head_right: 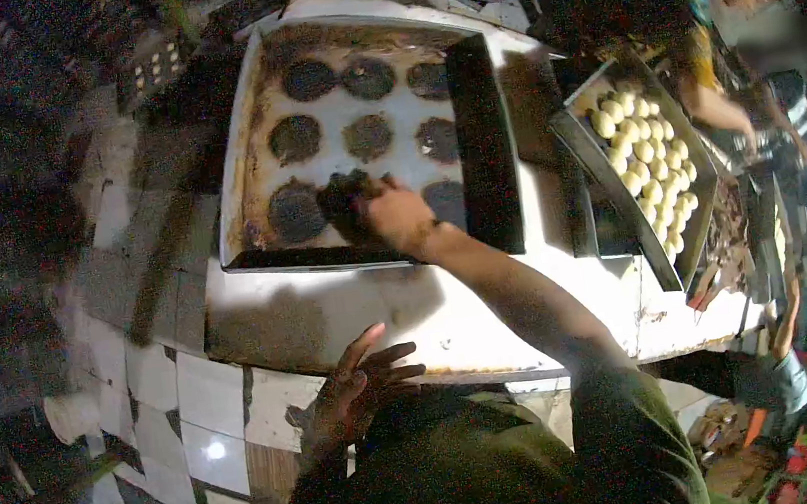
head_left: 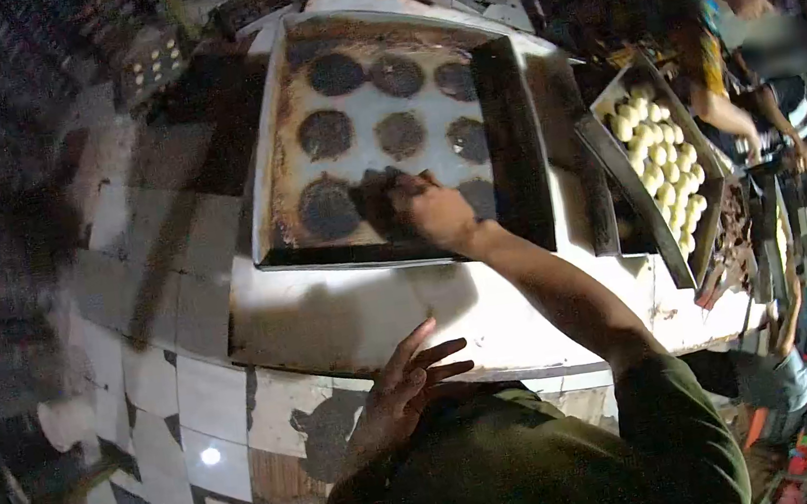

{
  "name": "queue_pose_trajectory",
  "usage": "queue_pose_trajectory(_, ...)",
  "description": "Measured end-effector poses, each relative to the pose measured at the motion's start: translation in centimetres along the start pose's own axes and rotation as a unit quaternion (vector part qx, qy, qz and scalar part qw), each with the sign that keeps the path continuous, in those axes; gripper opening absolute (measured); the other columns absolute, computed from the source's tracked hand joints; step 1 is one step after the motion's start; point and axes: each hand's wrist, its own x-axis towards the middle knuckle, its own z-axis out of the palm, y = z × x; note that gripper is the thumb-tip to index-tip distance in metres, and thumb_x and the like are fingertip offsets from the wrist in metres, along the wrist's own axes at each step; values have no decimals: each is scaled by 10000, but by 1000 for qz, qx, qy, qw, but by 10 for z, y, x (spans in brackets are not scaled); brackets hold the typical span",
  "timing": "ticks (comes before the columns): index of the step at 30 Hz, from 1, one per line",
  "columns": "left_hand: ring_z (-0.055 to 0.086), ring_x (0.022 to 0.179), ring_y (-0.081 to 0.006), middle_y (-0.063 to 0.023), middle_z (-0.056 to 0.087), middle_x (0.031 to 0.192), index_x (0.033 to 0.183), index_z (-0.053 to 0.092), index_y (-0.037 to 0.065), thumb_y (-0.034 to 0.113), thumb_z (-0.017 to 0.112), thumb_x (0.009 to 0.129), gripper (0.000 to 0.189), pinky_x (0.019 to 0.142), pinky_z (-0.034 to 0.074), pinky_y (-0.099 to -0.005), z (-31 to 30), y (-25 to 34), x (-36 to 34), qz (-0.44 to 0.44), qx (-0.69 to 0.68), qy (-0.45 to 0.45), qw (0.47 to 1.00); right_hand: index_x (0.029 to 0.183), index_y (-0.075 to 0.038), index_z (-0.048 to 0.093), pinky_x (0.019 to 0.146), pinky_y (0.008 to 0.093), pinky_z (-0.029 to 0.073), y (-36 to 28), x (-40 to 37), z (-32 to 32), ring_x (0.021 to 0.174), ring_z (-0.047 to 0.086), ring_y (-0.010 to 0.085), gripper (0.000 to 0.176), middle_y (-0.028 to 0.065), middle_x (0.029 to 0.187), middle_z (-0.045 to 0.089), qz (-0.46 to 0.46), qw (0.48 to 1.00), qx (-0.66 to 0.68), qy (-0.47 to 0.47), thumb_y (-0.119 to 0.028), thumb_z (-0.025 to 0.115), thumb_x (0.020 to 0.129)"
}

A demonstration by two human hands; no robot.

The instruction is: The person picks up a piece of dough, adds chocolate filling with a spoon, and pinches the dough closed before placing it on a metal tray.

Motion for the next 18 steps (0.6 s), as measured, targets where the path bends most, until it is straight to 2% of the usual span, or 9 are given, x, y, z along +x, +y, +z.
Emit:
queue_pose_trajectory(1, 471, 1147, -342, -234, 382, 1316, 1393, 225, 103, 371, 514, 885, 643, 947, 396, -456, 5, -7, 3, 31, 36, 13, 999, 1193, -165, 525, 910, 429, 439, 4, 4, 8, 1040, 527, 363, 370, 137, 1138, 554, -46, 989, -88, -113, -157, 510, 823)
queue_pose_trajectory(3, 474, 1149, -316, -221, 389, 1313, 1382, 246, 87, 348, 500, 901, 603, 945, 406, -430, 14, -25, 12, 60, 85, 14, 995, 1304, -120, 398, 997, 441, 359, 10, -15, 0, 1142, 489, 323, 543, 178, 1275, 459, -110, 991, -39, 71, -147, 527, 778)
queue_pose_trajectory(5, 498, 1108, -300, -209, 440, 1259, 1343, 287, 36, 320, 485, 903, 560, 920, 424, -420, 23, -51, 23, 115, 111, 76, 984, 1354, -83, 309, 1005, 465, 342, 17, -26, -15, 1125, 502, 330, 600, 187, 1290, 443, -95, 992, 82, 15, -194, 533, 808)
queue_pose_trajectory(7, 530, 1060, -292, -208, 484, 1192, 1281, 345, 1, 282, 479, 899, 493, 907, 441, -388, 36, -77, 35, 126, 155, 128, 971, 1274, -29, 366, 950, 456, 396, 14, -67, -30, 1063, 527, 348, 501, 198, 1265, 448, -108, 951, 126, 259, -224, 534, 844)
queue_pose_trajectory(11, 598, 874, -212, -119, 616, 920, 1160, 474, -18, 260, 458, 923, 366, 832, 468, -362, 89, -162, 59, 161, 171, 191, 953, 896, 9, 484, 664, 427, 432, 43, -233, -45, 771, 525, 390, 172, 194, 781, 522, -72, 788, 483, 376, -145, 549, 854)
queue_pose_trajectory(13, 590, 757, -181, -107, 631, 846, 1065, 541, -20, 230, 435, 938, 300, 795, 467, -343, 109, -215, 87, 178, 133, 153, 963, 823, 5, 558, 708, 392, 445, 73, -353, -12, 801, 552, 350, 155, 156, 797, 565, -69, 798, 406, 440, -145, 544, 861)
queue_pose_trajectory(15, 570, 712, -155, -105, 630, 806, 988, 583, -44, 210, 438, 944, 295, 755, 446, -289, 175, -231, 123, 188, 273, 66, 941, 1010, -28, 621, 972, 442, 343, 97, -470, 59, 1101, 491, 325, 371, 131, 1088, 601, -56, 754, 603, 255, -339, 441, 921)
queue_pose_trajectory(16, 574, 728, -152, -107, 624, 797, 996, 582, -46, 145, 465, 930, 234, 765, 441, -272, 211, -230, 142, 228, 353, 4, 907, 1134, -55, 585, 1012, 457, 299, 91, -523, 100, 1217, 402, 320, 555, 137, 1223, 534, -23, 663, 728, 174, -505, 340, 919)
queue_pose_trajectory(18, 574, 749, -144, -98, 614, 839, 1000, 585, -22, 82, 538, 880, 165, 733, 444, -255, 277, -228, 189, 241, 532, -81, 808, 1294, -105, 456, 1038, 500, 235, 75, -619, 173, 1272, 329, 330, 665, 179, 1329, 419, 86, 825, 548, 104, -606, 336, 873)
